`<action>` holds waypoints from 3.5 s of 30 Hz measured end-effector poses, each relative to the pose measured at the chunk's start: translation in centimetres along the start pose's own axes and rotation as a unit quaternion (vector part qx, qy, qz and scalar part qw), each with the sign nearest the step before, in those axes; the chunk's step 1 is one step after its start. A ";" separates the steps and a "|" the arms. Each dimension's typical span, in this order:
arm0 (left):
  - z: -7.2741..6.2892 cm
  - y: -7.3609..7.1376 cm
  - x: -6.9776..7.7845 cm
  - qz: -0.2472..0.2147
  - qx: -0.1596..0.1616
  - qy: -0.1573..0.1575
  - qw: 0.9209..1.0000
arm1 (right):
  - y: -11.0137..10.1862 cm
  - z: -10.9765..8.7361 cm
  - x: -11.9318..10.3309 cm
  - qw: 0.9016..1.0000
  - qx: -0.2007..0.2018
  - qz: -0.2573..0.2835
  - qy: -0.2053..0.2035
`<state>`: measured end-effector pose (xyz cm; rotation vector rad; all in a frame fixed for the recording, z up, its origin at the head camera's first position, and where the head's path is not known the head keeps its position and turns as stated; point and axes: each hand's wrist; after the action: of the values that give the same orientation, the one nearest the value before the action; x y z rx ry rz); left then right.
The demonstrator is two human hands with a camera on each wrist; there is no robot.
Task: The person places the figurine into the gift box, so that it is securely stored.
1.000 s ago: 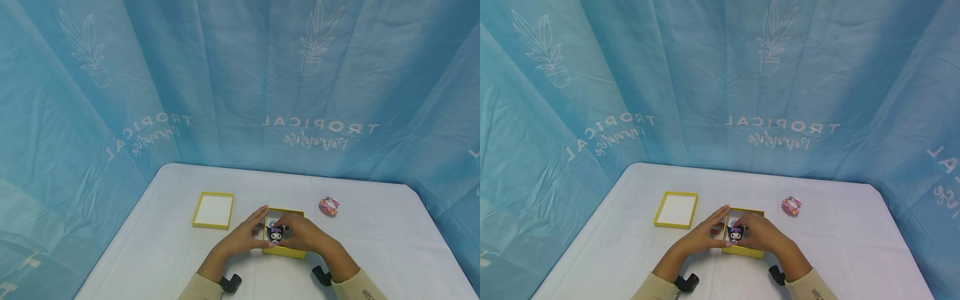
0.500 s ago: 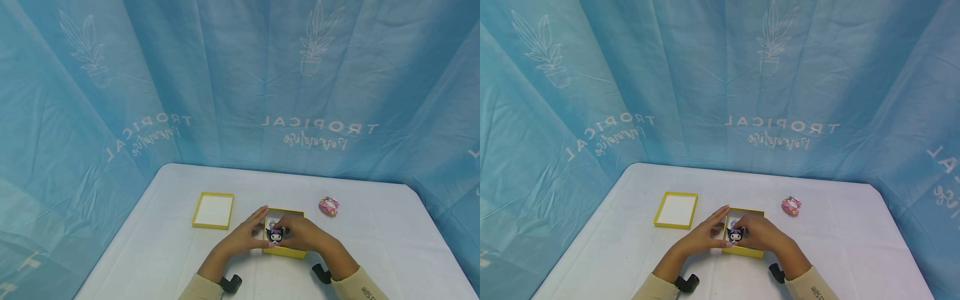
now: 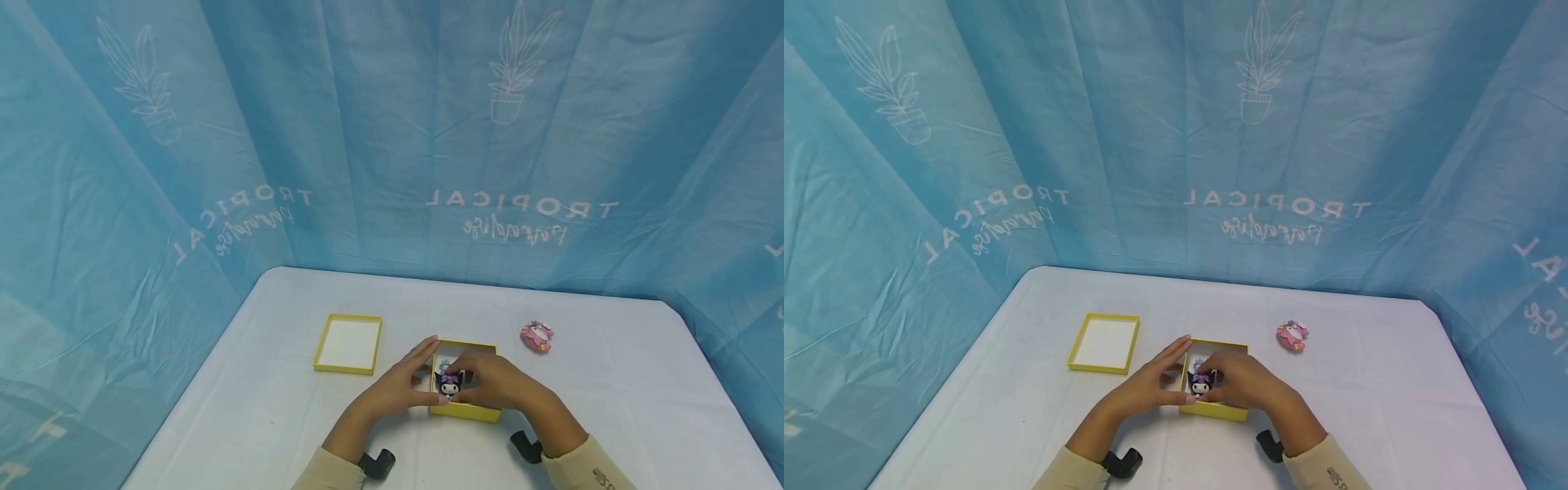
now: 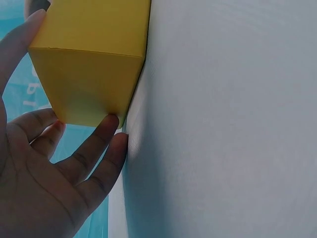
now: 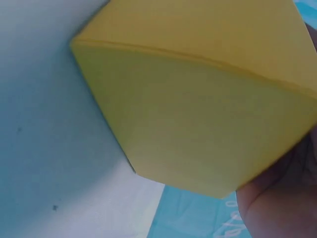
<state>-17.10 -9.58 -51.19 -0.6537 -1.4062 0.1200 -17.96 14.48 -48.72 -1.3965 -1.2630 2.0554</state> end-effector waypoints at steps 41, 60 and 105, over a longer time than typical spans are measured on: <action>-0.1 -0.1 0.2 0.006 0.002 0.003 1.000 | 1.4 -0.4 0.3 0.995 0.086 0.046 0.021; 0.0 0.0 0.2 0.005 0.004 -0.006 1.000 | 0.8 -1.3 0.5 0.972 0.185 0.119 0.081; 0.0 0.2 0.0 -0.004 0.002 -0.014 1.000 | -3.4 -3.4 5.5 0.916 0.311 0.088 0.237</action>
<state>-17.04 -9.46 -51.31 -0.6451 -1.4356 0.1253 -18.13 21.75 -49.39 -1.5717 -0.2527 1.8135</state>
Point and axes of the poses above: each hand's wrist, its own z-axis towards the middle knuckle, its own y-axis out of the palm, x = y × z, and after that the axes turned 14 degrees about x, right-handed
